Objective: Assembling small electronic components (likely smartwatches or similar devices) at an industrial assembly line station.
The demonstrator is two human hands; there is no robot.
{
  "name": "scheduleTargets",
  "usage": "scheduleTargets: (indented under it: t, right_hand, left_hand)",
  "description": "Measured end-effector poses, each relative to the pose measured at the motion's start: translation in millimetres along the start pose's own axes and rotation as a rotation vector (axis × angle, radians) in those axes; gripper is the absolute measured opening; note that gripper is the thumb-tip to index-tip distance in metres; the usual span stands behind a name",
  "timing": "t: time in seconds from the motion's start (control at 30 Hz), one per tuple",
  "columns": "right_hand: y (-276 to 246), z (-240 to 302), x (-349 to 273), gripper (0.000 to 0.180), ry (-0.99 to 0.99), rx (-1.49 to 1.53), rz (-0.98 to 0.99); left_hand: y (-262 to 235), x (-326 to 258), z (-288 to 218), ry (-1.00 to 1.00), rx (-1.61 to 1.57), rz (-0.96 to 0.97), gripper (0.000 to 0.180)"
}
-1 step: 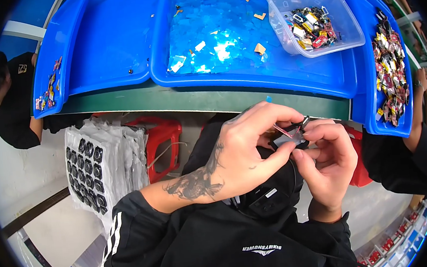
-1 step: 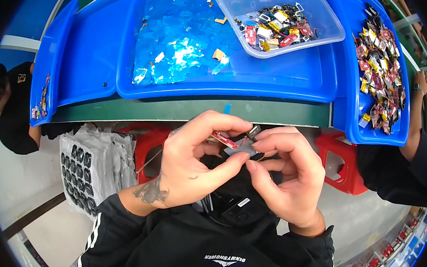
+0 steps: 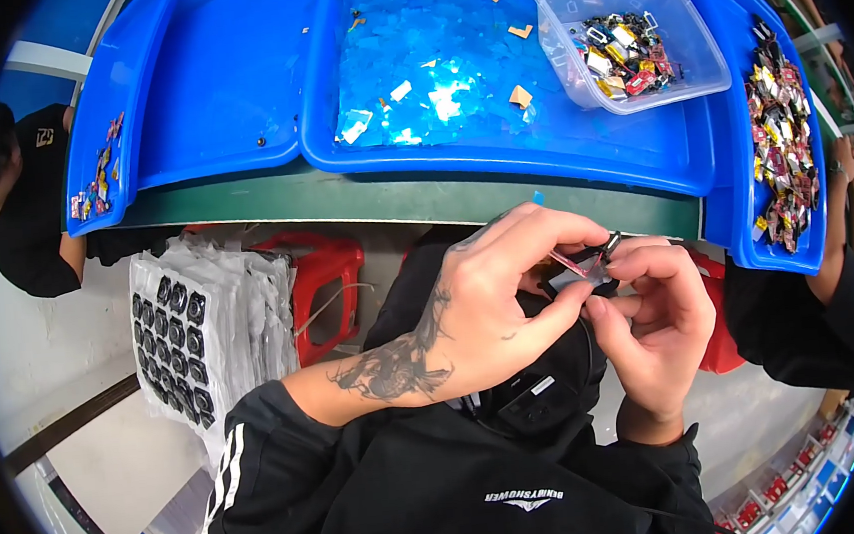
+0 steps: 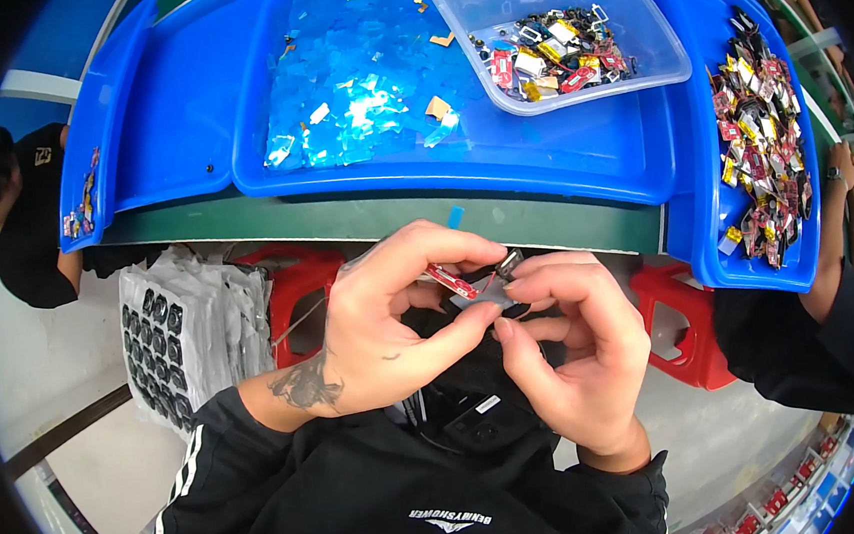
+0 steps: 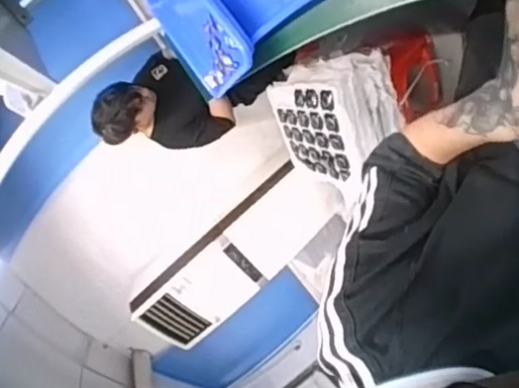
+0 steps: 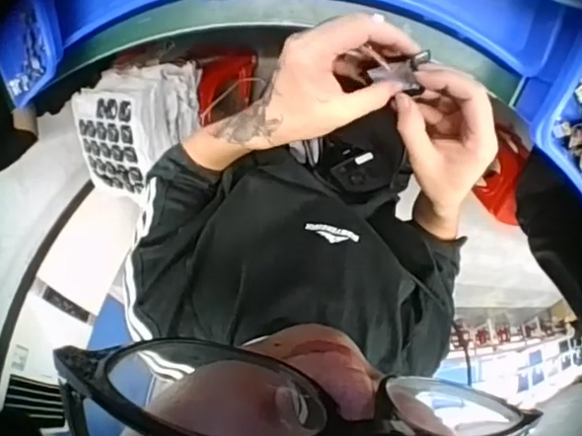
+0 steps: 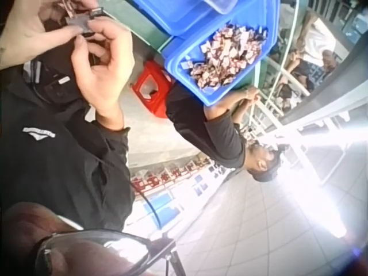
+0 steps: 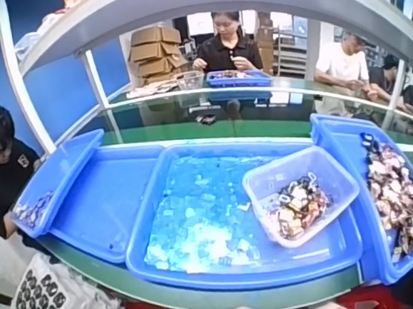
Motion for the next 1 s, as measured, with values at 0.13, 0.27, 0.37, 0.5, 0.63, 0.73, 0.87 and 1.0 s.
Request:
scheduleTargets:
  t: [0.13, 0.27, 0.37, 0.5, 0.63, 0.73, 0.87, 1.0]
  right_hand:
    - [2, -4, 2, 0.033, -0.024, 0.033, 0.002]
    - [4, -11, 7, 0.036, -0.027, 0.053, -0.05]
    - [5, -11, 7, 0.035, -0.03, 0.044, -0.076]
    - [7, -9, 7, 0.033, 0.013, 0.143, -0.103]
    - [7, -11, -2, 0.029, 0.154, 0.27, -0.112]
    - [2, -12, -10, 0.031, 0.142, 0.337, -0.106]
    - [-14, -7, -1, 0.033, 0.024, 0.162, -0.311]
    - [-20, -9, 24, 0.028, -0.024, -0.199, -0.458]
  left_hand:
    - [0, 3, 0, -0.137, -0.161, -0.002, 0.038]
    - [0, 0, 6, -0.157, -0.328, 0.026, 0.037]
    - [3, 0, 9, -0.186, -0.356, 0.01, 0.039]
    - [5, -2, 8, -0.204, -0.484, -0.041, 0.044]
    - [2, -11, 10, -0.145, -0.52, -0.102, 0.045]
    - [-1, -20, 14, -0.204, -0.578, -0.107, 0.044]
    - [-3, -21, 11, -0.209, -0.606, -0.131, 0.041]
    - [-3, -21, 2, -0.211, -0.58, -0.104, 0.041]
Point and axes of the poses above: each hand's wrist, its own x-axis towards the middle knuckle, its own y-axis out of the palm, z = x × y, the point moved 2 cm from there along x, towards the middle knuckle, and after that the axes turned 4 degrees about y, right-handed, at the moved point
